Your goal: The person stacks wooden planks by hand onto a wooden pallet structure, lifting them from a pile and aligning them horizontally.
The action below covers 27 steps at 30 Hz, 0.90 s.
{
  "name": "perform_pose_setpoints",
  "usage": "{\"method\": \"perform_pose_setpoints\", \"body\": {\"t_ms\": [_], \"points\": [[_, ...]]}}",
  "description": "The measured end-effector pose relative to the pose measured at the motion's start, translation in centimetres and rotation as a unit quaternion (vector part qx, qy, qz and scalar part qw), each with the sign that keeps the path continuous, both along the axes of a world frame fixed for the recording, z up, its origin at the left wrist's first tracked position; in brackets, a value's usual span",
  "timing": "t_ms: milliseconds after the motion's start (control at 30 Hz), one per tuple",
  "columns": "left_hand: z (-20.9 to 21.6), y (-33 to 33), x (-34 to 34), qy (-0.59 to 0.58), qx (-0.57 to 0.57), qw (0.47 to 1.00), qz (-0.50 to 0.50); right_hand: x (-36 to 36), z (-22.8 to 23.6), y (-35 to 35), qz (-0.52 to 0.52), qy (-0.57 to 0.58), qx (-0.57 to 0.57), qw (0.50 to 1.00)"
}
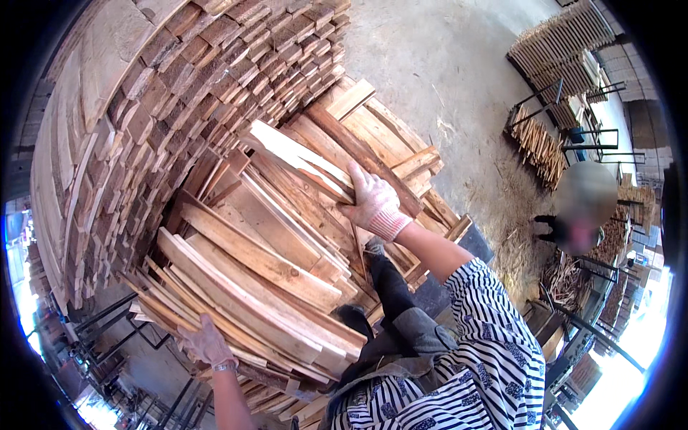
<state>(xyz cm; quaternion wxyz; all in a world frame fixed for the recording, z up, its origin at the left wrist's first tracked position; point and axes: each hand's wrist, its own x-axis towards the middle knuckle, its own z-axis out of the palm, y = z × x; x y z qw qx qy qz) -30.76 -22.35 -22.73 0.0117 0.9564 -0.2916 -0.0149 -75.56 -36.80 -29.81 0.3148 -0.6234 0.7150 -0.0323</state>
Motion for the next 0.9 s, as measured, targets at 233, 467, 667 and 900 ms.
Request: {"method": "perform_pose_setpoints", "body": {"t_ms": [233,467,667,900], "points": [[-1.1,-0.8,0.9,0.022,-0.071,0.997,-0.004,-1.0,-15.0,-1.3,-0.037,0.111,0.037,0.992],[-0.8,-1.2,1.2,0.088,-0.114,0.989,-0.036,-8.1,-14.8,-3.2,-0.077,-0.121,0.029,0.989],[-0.7,1.1,1.8,0.110,-0.119,0.987,0.009,-19.6,-15.0,-10.9,-0.192,-0.407,0.108,0.886],[-0.9,-1.2,-0.2,0.187,-0.200,0.962,-0.012,-17.3,-24.6,-12.3,-0.091,-0.236,0.124,0.959]]}}
